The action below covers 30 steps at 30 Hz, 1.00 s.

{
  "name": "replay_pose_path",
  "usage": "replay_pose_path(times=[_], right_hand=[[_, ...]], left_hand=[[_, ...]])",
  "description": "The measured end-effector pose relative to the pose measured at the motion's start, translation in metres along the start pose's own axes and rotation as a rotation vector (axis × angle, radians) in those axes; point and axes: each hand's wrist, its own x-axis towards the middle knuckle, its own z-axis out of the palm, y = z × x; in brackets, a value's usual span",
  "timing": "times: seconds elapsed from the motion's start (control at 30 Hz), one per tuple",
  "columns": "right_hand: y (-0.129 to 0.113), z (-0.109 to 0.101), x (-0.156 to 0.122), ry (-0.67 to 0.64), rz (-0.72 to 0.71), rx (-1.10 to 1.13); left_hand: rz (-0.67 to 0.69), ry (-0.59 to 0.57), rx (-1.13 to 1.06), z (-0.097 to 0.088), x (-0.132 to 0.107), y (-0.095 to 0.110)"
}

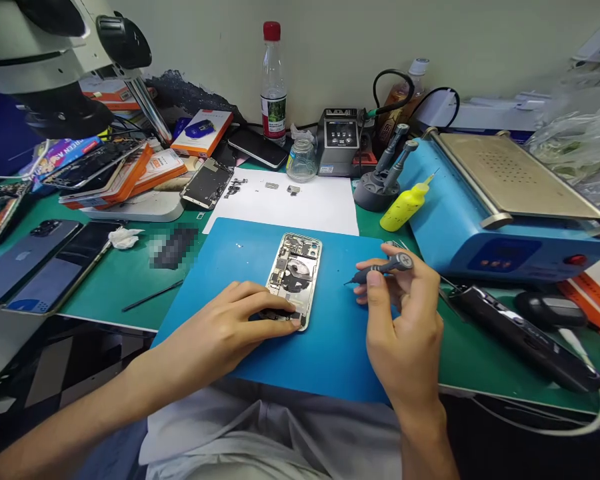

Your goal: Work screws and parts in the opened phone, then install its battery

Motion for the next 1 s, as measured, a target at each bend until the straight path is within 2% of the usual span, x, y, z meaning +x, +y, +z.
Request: replay_pose_path(times=[0.2,0.4,0.5,0.6,0.63,0.7,0.8,0.87,1.0], right_hand=[[-0.001,0.0,0.0,-0.002,0.015,0.004],[-0.004,-0.004,0.001,0.001,0.003,0.006],[-0.02,-0.007,0.009,0.009,-0.009,-0.011],[-0.047,0.001,0.023,0.009,-0.012,0.069],[-0.056,0.007,0.028,-0.04,0.005,0.14],[-0.071,0.024,0.037,-0.239,0.06,0.272],[-0.081,0.054,0.046,-0.465,0.111,0.33],[-0.079,0.069,0.048,-0.531,0.135,0.338],[-0.074,0.085,0.048,-0.553,0.162,0.35]], left_hand=[[0.022,0.032,0.071,-0.001,0.001,0.0],[-0.072,0.033,0.028,-0.001,0.0,0.003],[-0.078,0.014,0.08,-0.003,0.0,0.007],[-0.06,0.018,0.116,-0.002,0.003,0.009],[-0.064,0.028,0.121,-0.001,0.005,0.009],[-0.082,0.052,0.127,0.004,0.008,0.009],[-0.093,0.07,0.137,0.01,0.013,0.009],[-0.095,0.08,0.147,0.012,0.013,0.011],[-0.094,0.1,0.157,0.013,0.009,0.015]])
